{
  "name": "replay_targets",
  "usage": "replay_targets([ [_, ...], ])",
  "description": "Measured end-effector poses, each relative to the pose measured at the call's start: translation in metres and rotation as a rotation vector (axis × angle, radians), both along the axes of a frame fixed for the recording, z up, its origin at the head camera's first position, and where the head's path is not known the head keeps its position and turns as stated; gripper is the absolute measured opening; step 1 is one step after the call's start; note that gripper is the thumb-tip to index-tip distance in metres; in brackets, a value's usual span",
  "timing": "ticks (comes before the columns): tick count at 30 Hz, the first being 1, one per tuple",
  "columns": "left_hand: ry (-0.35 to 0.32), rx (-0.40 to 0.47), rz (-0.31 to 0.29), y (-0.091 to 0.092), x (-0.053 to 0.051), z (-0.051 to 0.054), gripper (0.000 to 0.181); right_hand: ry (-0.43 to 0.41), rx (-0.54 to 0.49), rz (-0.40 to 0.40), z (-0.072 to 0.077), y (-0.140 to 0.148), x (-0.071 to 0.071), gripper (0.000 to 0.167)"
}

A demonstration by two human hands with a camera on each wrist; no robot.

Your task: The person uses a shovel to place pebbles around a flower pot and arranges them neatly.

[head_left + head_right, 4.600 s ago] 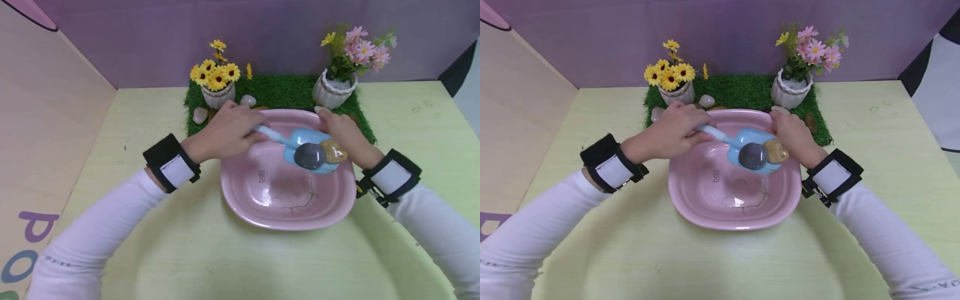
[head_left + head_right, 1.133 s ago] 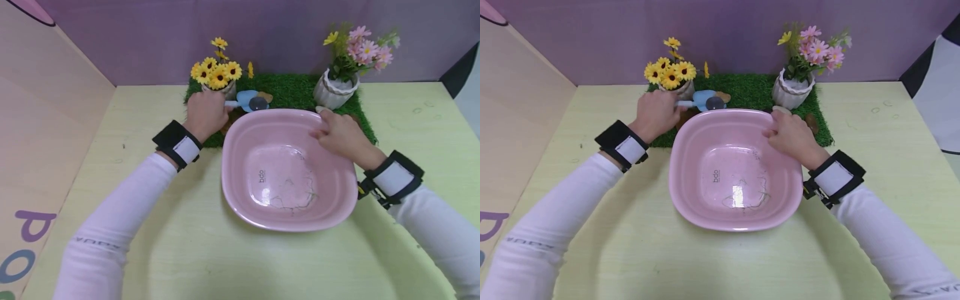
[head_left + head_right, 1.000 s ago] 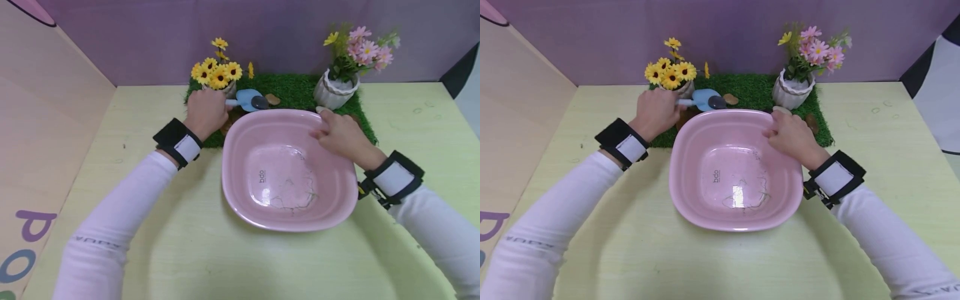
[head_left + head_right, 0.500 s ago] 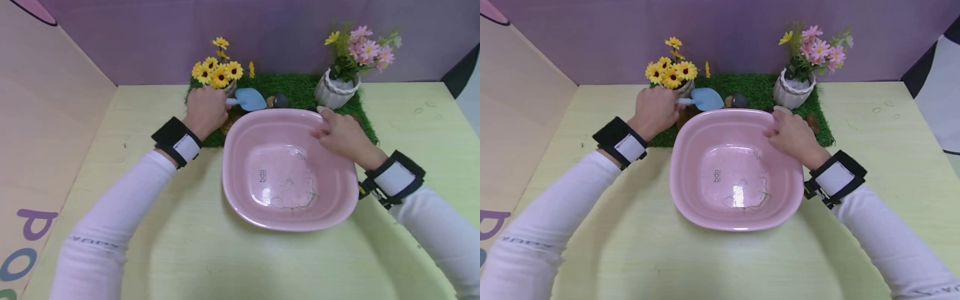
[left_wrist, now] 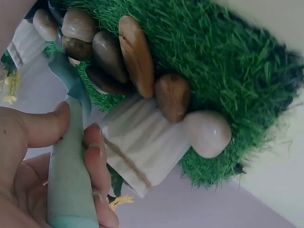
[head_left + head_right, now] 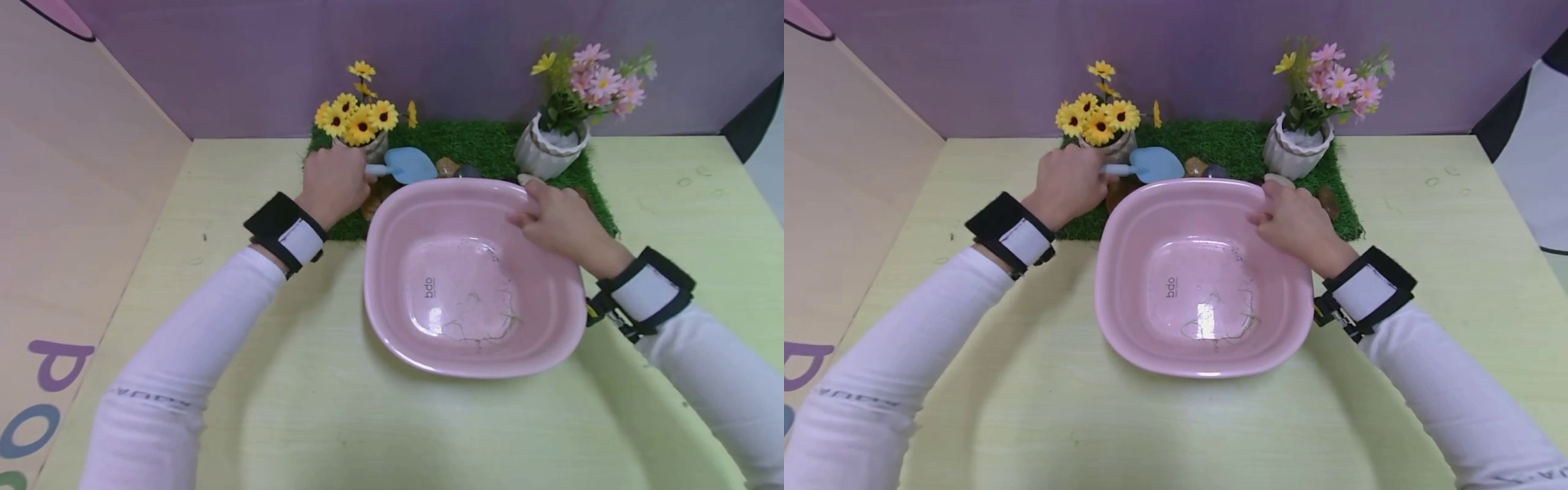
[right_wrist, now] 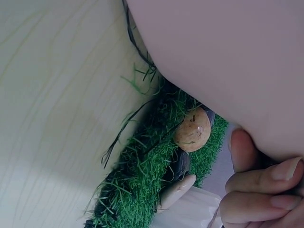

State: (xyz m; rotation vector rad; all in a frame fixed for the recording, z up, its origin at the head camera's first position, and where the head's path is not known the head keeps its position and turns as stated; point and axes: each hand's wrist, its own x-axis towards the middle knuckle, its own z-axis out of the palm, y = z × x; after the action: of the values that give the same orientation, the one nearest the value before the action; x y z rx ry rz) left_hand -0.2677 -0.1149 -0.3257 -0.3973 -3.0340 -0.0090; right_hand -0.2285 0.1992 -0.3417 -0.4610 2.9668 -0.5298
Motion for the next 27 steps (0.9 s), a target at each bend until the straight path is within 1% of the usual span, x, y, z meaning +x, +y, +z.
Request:
replay_targets([
  [2, -0.05, 0.057, 0.013, 0.0, -0.001, 0.0, 0.041, 0.006, -0.001, 0.003, 0.0, 0.0, 0.0, 0.027],
  [4, -0.083, 0.11, 0.019, 0.0, 0.0, 0.001, 0.042, 0.012, -0.001, 0.007, 0.0, 0.0, -0.001, 0.027],
  [8, -0.106, 0.19, 0.023, 0.003, 0.002, 0.003, 0.042, 0.021, 0.001, 0.011, 0.0, 0.0, -0.001, 0.027],
  [10, -0.109, 0.212, 0.034, 0.006, 0.004, 0.005, 0.042, 0.021, -0.002, 0.012, 0.0, 0.0, -0.001, 0.027],
  [15, -0.112, 0.227, 0.053, 0.012, 0.009, 0.01, 0.046, 0.022, -0.005, 0.015, -0.001, 0.0, -0.001, 0.026],
  [18, -0.073, 0.239, 0.039, 0.015, 0.011, 0.011, 0.047, 0.019, 0.003, 0.013, -0.002, 0.001, -0.001, 0.026],
  [21, -0.009, 0.247, 0.015, 0.017, 0.012, 0.013, 0.045, 0.01, 0.001, 0.01, -0.002, 0.001, -0.001, 0.025],
  [23, 0.045, 0.242, -0.009, 0.018, 0.012, 0.014, 0.044, 0.006, -0.001, 0.011, -0.002, 0.001, -0.001, 0.025],
  [25, 0.085, 0.236, -0.021, 0.019, 0.013, 0.017, 0.044, 0.001, -0.005, 0.011, -0.002, 0.001, -0.001, 0.024],
  [27, 0.092, 0.26, -0.019, 0.019, 0.013, 0.02, 0.043, -0.001, -0.004, 0.01, -0.001, 0.001, -0.001, 0.024],
])
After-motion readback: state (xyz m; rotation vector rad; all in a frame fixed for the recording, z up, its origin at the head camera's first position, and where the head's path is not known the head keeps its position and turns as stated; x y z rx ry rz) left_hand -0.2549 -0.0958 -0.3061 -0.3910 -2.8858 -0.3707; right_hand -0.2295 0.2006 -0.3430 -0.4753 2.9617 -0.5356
